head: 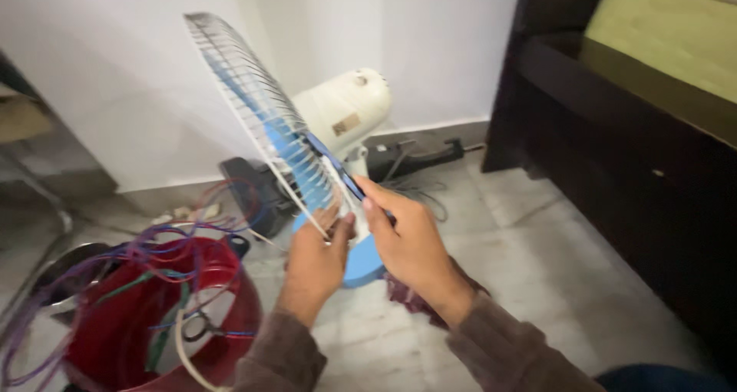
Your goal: The person cleans a standing electric fan using a toothbrush and a cloth. They scrub the fan's metal cage and blades with the toothbrush, then wipe the components with a cloth. The person also removes the front cage to clean the blades more thoroughly.
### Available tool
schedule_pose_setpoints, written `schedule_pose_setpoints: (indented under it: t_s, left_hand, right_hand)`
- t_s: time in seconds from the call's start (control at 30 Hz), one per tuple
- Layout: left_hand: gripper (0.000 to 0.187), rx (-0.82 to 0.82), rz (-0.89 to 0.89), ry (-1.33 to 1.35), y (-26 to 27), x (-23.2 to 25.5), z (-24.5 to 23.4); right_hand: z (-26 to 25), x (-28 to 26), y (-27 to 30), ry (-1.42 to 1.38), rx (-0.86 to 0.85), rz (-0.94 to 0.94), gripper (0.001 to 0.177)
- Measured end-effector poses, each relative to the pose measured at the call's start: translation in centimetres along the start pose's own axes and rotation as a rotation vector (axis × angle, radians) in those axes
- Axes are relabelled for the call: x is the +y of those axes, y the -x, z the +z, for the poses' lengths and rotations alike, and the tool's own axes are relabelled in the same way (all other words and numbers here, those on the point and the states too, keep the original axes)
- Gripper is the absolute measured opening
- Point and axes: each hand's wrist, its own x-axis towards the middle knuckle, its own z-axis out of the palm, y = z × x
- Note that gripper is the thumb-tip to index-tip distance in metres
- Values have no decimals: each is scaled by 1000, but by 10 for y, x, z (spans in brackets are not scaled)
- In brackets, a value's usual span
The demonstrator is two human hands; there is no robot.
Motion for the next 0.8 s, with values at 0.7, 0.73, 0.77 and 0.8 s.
schedule_pose_setpoints:
  t_s: [0.7, 0.73, 0.77, 0.8]
  left_hand:
    - [35, -29, -74, -34, -4, 3, 5]
    - [35, -25, -67, -15, -5, 2, 6]
    - [37, -37, -85, -32, -5, 0, 6]
    - [39, -49, -103, -49, -4, -2, 7]
  right_hand:
    - [-9, 5, 13, -31, -43, 40, 40]
    - [-10, 8, 10, -44, -16, 14, 38]
    - [-9, 10, 7, -59, 8, -9, 35]
    - [-10, 11, 6, -73, 30, -32, 33]
